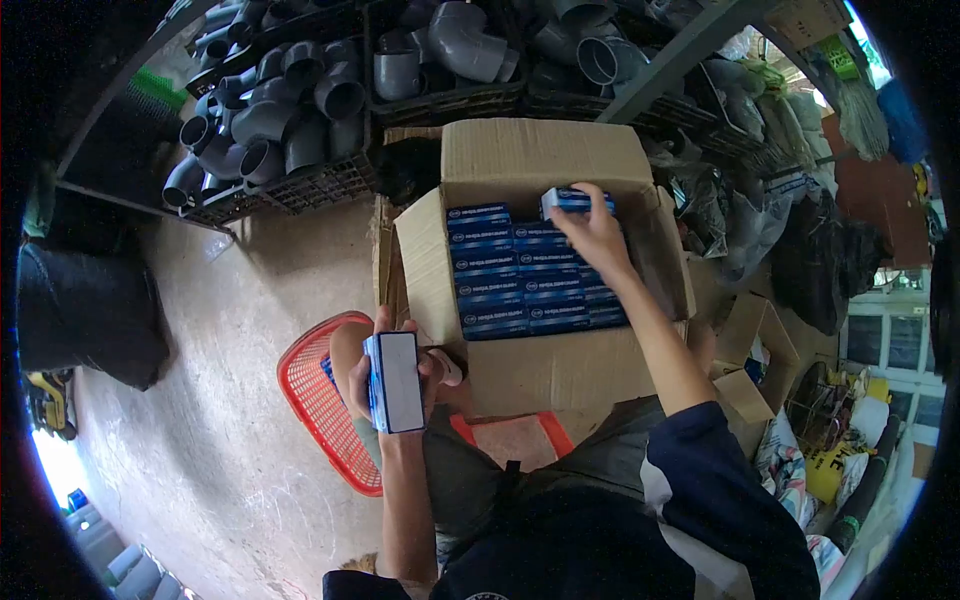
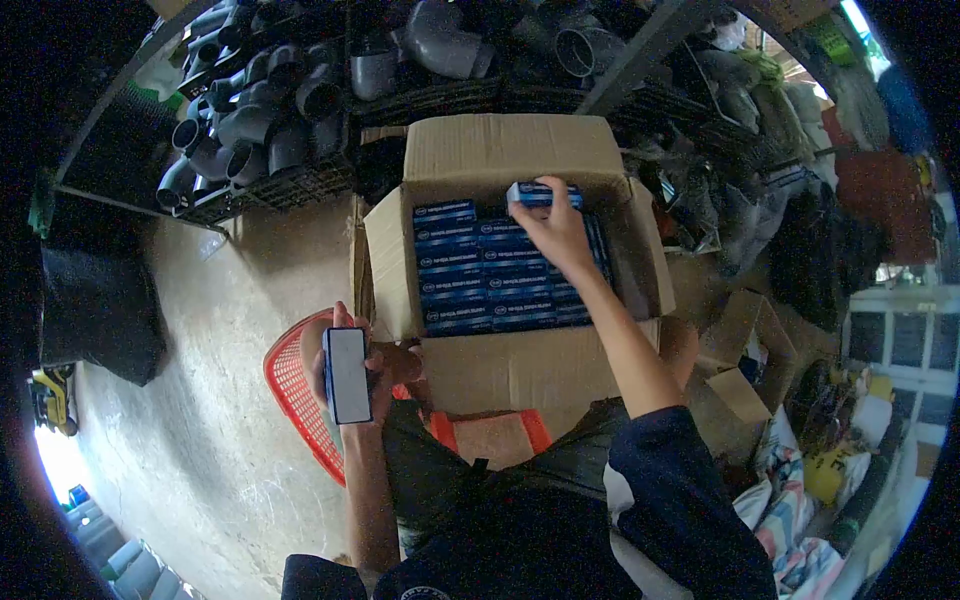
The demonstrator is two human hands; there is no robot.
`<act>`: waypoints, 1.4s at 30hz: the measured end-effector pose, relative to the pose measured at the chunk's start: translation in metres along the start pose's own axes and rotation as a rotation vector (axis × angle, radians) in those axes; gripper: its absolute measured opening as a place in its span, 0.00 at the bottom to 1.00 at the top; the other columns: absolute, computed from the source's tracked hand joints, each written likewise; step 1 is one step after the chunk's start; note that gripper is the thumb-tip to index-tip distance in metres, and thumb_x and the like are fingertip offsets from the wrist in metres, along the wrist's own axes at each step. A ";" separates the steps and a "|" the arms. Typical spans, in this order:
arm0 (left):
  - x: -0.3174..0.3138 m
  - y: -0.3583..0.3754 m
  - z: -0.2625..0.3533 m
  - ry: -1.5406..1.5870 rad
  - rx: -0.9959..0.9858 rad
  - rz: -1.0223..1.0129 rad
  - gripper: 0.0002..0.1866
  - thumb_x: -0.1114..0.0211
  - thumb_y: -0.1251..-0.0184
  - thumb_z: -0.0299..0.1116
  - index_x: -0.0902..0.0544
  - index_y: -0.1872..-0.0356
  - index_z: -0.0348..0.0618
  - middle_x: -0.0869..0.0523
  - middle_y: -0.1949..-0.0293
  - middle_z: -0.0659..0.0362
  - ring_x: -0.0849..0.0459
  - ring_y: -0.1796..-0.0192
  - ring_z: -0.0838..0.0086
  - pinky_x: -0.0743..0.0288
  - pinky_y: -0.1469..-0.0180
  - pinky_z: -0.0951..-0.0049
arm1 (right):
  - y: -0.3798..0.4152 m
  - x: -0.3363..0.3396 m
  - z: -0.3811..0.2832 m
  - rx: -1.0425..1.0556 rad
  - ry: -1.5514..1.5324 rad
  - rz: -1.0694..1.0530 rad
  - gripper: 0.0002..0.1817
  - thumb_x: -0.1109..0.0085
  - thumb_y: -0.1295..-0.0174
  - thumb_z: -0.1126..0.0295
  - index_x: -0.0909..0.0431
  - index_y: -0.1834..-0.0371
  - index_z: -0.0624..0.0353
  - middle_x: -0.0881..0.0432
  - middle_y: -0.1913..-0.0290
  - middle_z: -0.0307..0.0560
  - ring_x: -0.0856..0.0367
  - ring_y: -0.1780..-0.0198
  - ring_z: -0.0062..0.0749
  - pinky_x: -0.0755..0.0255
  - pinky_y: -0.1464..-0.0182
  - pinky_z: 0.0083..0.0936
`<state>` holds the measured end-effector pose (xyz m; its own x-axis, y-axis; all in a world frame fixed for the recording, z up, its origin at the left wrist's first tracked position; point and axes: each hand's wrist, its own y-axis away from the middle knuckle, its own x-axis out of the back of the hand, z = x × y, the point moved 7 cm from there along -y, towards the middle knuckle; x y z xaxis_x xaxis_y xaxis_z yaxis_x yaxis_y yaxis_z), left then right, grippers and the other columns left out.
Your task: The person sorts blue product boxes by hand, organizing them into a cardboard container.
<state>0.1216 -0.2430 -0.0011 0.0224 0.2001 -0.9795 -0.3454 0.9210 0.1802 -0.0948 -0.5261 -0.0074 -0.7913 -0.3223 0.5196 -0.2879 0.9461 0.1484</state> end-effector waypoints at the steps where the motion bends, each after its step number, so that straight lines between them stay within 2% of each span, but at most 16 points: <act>1: 0.000 0.000 -0.001 -0.004 0.002 -0.002 0.40 0.44 0.31 0.50 0.42 0.21 0.47 0.22 0.38 0.42 0.12 0.60 0.55 0.18 0.75 0.67 | 0.001 -0.003 -0.003 0.080 0.120 0.039 0.35 0.30 0.36 0.51 0.35 0.34 0.58 0.11 0.61 0.50 0.11 0.64 0.35 0.19 0.64 0.29; 2: 0.001 0.001 -0.003 -0.008 0.005 -0.004 0.40 0.44 0.30 0.50 0.43 0.21 0.48 0.22 0.38 0.42 0.12 0.59 0.55 0.17 0.75 0.67 | 0.002 -0.007 -0.010 0.158 0.240 0.077 0.35 0.30 0.36 0.51 0.34 0.34 0.58 0.10 0.62 0.50 0.10 0.63 0.37 0.18 0.62 0.30; 6: -0.001 -0.002 -0.006 -0.004 0.037 -0.042 0.40 0.45 0.30 0.50 0.44 0.20 0.49 0.22 0.37 0.43 0.12 0.58 0.56 0.13 0.68 0.65 | 0.007 -0.022 -0.018 0.200 0.203 0.102 0.34 0.30 0.38 0.47 0.31 0.39 0.56 0.11 0.69 0.51 0.09 0.64 0.45 0.18 0.60 0.37; 10: -0.004 -0.005 -0.011 0.029 0.073 -0.050 0.39 0.46 0.30 0.50 0.43 0.20 0.49 0.23 0.36 0.43 0.11 0.58 0.56 0.11 0.65 0.63 | 0.014 0.006 -0.027 0.015 0.238 0.160 0.33 0.35 0.38 0.38 0.27 0.44 0.54 0.12 0.73 0.50 0.10 0.66 0.45 0.20 0.60 0.39; 18: 0.004 -0.007 -0.015 -0.076 0.044 0.001 0.38 0.47 0.29 0.51 0.41 0.21 0.50 0.20 0.37 0.44 0.11 0.59 0.57 0.17 0.72 0.68 | 0.011 0.005 -0.011 -0.077 -0.035 0.115 0.37 0.34 0.36 0.43 0.35 0.34 0.54 0.11 0.66 0.50 0.11 0.63 0.38 0.20 0.59 0.33; 21: 0.002 -0.006 -0.018 -0.047 0.069 0.001 0.37 0.47 0.29 0.51 0.40 0.21 0.51 0.20 0.37 0.44 0.11 0.60 0.57 0.17 0.72 0.68 | 0.008 -0.026 -0.007 -0.194 -0.125 -0.078 0.39 0.34 0.36 0.45 0.37 0.29 0.54 0.12 0.62 0.52 0.11 0.60 0.41 0.20 0.56 0.36; 24: -0.001 -0.007 -0.018 -0.047 0.062 0.048 0.37 0.47 0.30 0.50 0.40 0.21 0.51 0.20 0.37 0.44 0.11 0.60 0.57 0.15 0.69 0.65 | 0.006 -0.034 0.003 -0.086 0.116 -0.123 0.40 0.35 0.36 0.49 0.38 0.25 0.54 0.12 0.58 0.53 0.12 0.56 0.44 0.21 0.51 0.39; 28: 0.001 -0.006 -0.011 -0.041 0.047 0.054 0.37 0.45 0.30 0.48 0.40 0.22 0.52 0.21 0.38 0.43 0.11 0.59 0.55 0.13 0.65 0.62 | 0.008 0.011 0.010 -0.051 0.437 0.288 0.39 0.36 0.38 0.50 0.33 0.29 0.61 0.25 0.35 0.60 0.28 0.32 0.53 0.33 0.33 0.46; 29: 0.000 -0.006 -0.011 -0.036 0.045 0.068 0.37 0.45 0.31 0.48 0.39 0.22 0.52 0.21 0.38 0.43 0.11 0.59 0.55 0.13 0.65 0.62 | -0.003 0.011 0.030 -0.183 0.353 0.158 0.42 0.41 0.34 0.46 0.38 0.25 0.66 0.36 0.24 0.63 0.40 0.23 0.55 0.42 0.25 0.46; 32: 0.001 -0.005 -0.010 -0.042 0.056 0.076 0.36 0.45 0.30 0.47 0.40 0.22 0.54 0.22 0.37 0.43 0.12 0.57 0.53 0.13 0.65 0.59 | -0.002 -0.014 0.025 -0.363 0.008 -0.216 0.47 0.49 0.30 0.41 0.46 0.20 0.66 0.44 0.20 0.64 0.46 0.19 0.53 0.49 0.21 0.44; 33: 0.001 -0.005 -0.011 -0.049 0.059 0.072 0.36 0.45 0.30 0.47 0.40 0.22 0.54 0.23 0.36 0.43 0.12 0.56 0.52 0.13 0.65 0.58 | -0.004 -0.023 0.027 -0.435 0.052 -0.276 0.47 0.56 0.28 0.38 0.51 0.18 0.65 0.52 0.17 0.61 0.52 0.16 0.49 0.54 0.20 0.42; 36: -0.011 -0.006 -0.016 -0.207 0.065 0.014 0.36 0.43 0.30 0.47 0.41 0.22 0.56 0.26 0.34 0.44 0.14 0.52 0.48 0.13 0.63 0.51 | 0.002 -0.011 0.016 -0.391 0.166 -0.253 0.43 0.54 0.26 0.42 0.46 0.19 0.64 0.43 0.19 0.61 0.46 0.18 0.49 0.50 0.21 0.41; 39: -0.022 -0.001 -0.022 -0.465 0.066 0.008 0.40 0.39 0.31 0.40 0.47 0.21 0.59 0.28 0.33 0.43 0.18 0.44 0.47 0.15 0.48 0.46 | 0.032 0.008 -0.025 0.083 0.269 -0.119 0.38 0.52 0.25 0.46 0.41 0.22 0.65 0.35 0.24 0.62 0.36 0.23 0.48 0.41 0.24 0.40; 40: -0.032 0.000 -0.026 -0.599 0.067 0.047 0.42 0.37 0.32 0.38 0.49 0.20 0.59 0.29 0.33 0.43 0.18 0.43 0.47 0.16 0.45 0.46 | 0.063 0.010 -0.054 0.134 0.080 -0.189 0.35 0.50 0.24 0.49 0.38 0.25 0.63 0.26 0.30 0.60 0.26 0.30 0.45 0.32 0.30 0.39; 41: -0.049 0.001 -0.035 -0.745 0.113 0.021 0.46 0.34 0.35 0.32 0.52 0.20 0.58 0.32 0.31 0.42 0.20 0.39 0.50 0.18 0.42 0.49 | 0.094 0.007 -0.074 0.104 -0.144 -0.320 0.34 0.49 0.25 0.46 0.37 0.25 0.58 0.22 0.35 0.59 0.20 0.37 0.41 0.27 0.35 0.37; 42: -0.064 0.001 -0.045 -0.983 0.096 -0.023 0.47 0.34 0.36 0.27 0.53 0.20 0.52 0.34 0.30 0.42 0.23 0.36 0.53 0.22 0.37 0.54 | 0.125 0.005 -0.089 -0.114 -0.246 -0.484 0.34 0.50 0.25 0.44 0.36 0.25 0.54 0.18 0.41 0.58 0.17 0.42 0.41 0.26 0.37 0.37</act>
<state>0.0775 -0.2695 0.0579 0.8124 0.3303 -0.4806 -0.2585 0.9427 0.2110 -0.0864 -0.4068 0.0889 -0.6896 -0.7064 0.1592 -0.6008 0.6809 0.4189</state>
